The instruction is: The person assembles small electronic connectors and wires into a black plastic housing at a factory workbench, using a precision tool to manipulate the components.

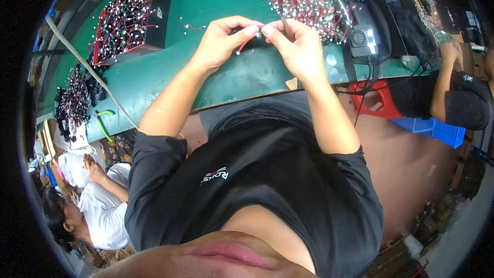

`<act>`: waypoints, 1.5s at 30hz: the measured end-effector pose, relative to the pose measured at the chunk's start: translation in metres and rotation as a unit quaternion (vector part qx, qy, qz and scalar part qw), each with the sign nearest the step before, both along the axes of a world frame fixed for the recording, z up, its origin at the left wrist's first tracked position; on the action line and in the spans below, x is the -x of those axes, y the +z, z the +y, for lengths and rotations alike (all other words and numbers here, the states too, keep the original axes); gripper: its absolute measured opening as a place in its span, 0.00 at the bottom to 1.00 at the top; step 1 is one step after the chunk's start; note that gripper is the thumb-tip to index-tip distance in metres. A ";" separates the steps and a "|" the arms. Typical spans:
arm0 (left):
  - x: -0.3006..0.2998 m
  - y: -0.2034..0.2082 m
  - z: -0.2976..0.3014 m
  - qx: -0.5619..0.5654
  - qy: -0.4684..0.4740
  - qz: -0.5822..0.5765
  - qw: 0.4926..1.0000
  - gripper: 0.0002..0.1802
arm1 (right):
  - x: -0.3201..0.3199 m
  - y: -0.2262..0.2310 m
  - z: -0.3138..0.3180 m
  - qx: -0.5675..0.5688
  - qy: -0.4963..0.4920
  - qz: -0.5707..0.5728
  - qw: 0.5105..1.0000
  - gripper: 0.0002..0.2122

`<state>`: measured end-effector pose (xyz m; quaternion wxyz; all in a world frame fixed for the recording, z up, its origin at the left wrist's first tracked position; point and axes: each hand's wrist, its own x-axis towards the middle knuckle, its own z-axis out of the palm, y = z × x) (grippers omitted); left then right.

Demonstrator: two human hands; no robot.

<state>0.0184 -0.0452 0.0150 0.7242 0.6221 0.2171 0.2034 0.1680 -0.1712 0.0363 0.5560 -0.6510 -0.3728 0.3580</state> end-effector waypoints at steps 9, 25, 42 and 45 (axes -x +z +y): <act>-0.001 -0.004 0.000 0.079 0.025 -0.010 0.996 0.10 | 0.003 -0.009 0.000 -0.062 -0.014 0.031 0.997 0.10; -0.001 -0.004 -0.002 0.015 0.005 -0.003 1.000 0.13 | -0.005 -0.014 0.001 -0.048 -0.005 -0.097 0.994 0.12; -0.001 -0.009 0.008 -0.094 0.114 -0.036 0.988 0.14 | 0.013 0.021 -0.013 0.084 0.082 0.083 0.990 0.16; 0.000 -0.004 0.007 -0.102 0.132 -0.026 0.986 0.13 | 0.012 0.015 -0.011 0.049 0.087 0.134 0.986 0.16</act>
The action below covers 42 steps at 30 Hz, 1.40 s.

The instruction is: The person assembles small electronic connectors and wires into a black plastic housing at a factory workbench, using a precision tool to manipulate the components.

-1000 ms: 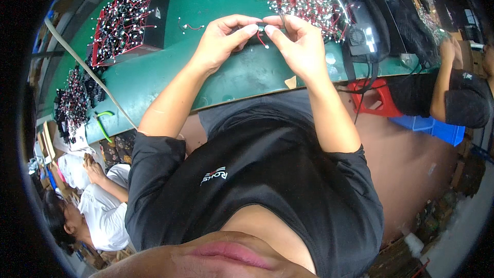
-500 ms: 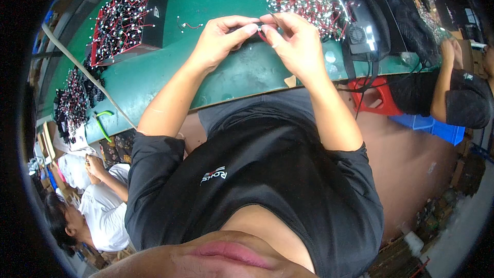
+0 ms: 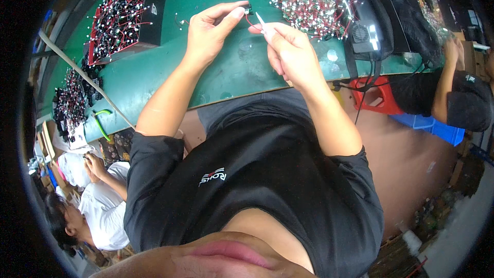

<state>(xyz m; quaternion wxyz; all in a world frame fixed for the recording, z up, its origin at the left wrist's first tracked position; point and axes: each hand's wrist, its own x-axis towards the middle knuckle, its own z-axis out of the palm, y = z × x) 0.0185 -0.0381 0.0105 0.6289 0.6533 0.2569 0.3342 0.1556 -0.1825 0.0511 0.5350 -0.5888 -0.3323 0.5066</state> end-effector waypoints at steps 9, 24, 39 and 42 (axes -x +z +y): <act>0.003 0.002 -0.002 -0.035 -0.008 0.036 0.999 0.11 | 0.002 -0.001 0.001 -0.001 -0.004 0.047 0.999 0.15; 0.003 0.010 -0.004 -0.095 -0.022 0.038 0.995 0.10 | -0.003 -0.001 0.001 0.009 -0.002 0.065 0.998 0.15; 0.004 0.006 -0.002 -0.081 -0.049 0.053 0.994 0.11 | 0.005 -0.011 0.001 -0.017 -0.031 -0.042 0.998 0.12; 0.004 0.006 -0.004 -0.123 -0.035 0.058 0.990 0.11 | 0.007 -0.019 0.003 -0.027 -0.050 -0.165 0.985 0.11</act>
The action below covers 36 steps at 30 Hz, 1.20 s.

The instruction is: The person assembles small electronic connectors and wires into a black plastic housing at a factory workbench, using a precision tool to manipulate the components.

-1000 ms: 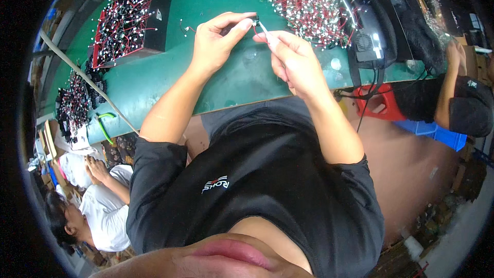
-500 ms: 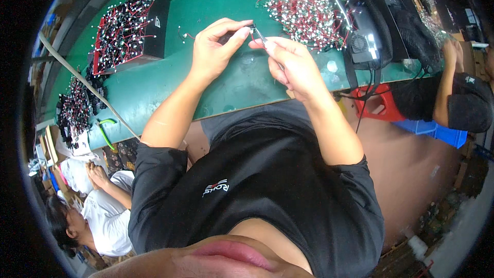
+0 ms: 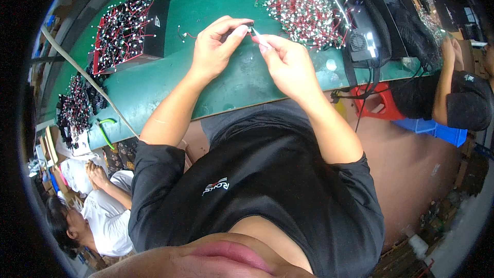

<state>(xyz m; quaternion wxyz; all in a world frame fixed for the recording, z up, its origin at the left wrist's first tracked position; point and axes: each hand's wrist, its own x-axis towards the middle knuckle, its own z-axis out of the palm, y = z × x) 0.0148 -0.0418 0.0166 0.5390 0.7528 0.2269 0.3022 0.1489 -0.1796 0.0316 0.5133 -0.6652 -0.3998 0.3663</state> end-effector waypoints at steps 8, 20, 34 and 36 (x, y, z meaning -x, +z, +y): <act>-0.003 -0.003 0.003 -0.072 0.044 0.001 0.996 0.10 | 0.017 0.015 0.016 0.037 -0.015 -0.543 0.839 0.10; 0.062 0.093 0.080 -0.400 0.301 0.004 0.866 0.09 | -0.017 0.010 -0.020 0.018 -0.015 0.020 1.000 0.12; 0.060 0.160 0.085 -0.333 0.254 0.065 0.906 0.13 | -0.051 0.016 -0.052 -0.010 -0.048 0.027 0.998 0.11; 0.037 0.138 0.067 -0.207 0.105 0.039 0.972 0.15 | -0.068 0.008 -0.050 0.017 -0.091 -0.030 0.995 0.09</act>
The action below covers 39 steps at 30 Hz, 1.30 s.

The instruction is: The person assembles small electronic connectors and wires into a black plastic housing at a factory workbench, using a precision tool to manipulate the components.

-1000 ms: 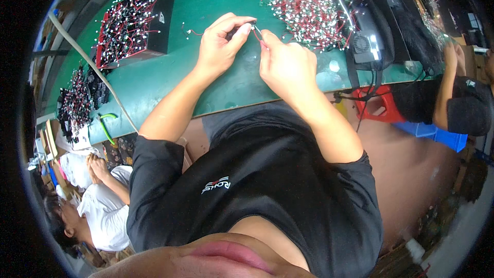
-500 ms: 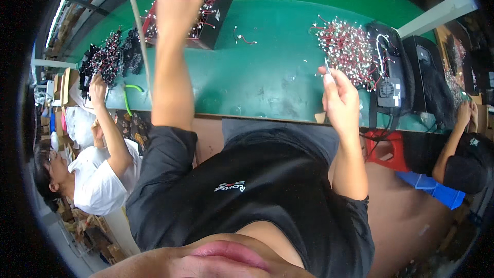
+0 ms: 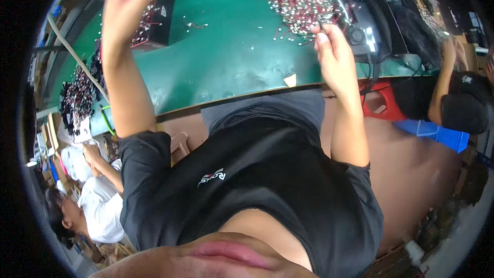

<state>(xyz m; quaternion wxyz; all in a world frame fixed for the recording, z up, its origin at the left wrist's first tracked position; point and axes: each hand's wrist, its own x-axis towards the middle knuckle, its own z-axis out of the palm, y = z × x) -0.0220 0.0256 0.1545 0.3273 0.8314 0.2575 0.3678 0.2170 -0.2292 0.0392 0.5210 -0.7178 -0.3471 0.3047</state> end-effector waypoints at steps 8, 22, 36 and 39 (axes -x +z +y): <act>-0.045 -0.127 -0.037 0.354 -0.185 -0.019 0.917 0.21 | 0.016 -0.003 0.054 -0.003 0.018 -0.487 0.873 0.09; -0.049 -0.156 -0.060 0.373 -0.177 -0.096 0.906 0.16 | -0.011 0.006 0.069 -0.028 0.007 -0.106 0.994 0.08; -0.048 -0.137 -0.075 0.362 -0.157 -0.100 0.913 0.17 | 0.042 0.001 0.056 -0.123 0.033 0.045 0.991 0.07; -0.047 -0.136 -0.076 0.287 -0.138 -0.075 0.945 0.21 | 0.042 0.002 0.056 -0.062 0.093 -0.094 0.989 0.08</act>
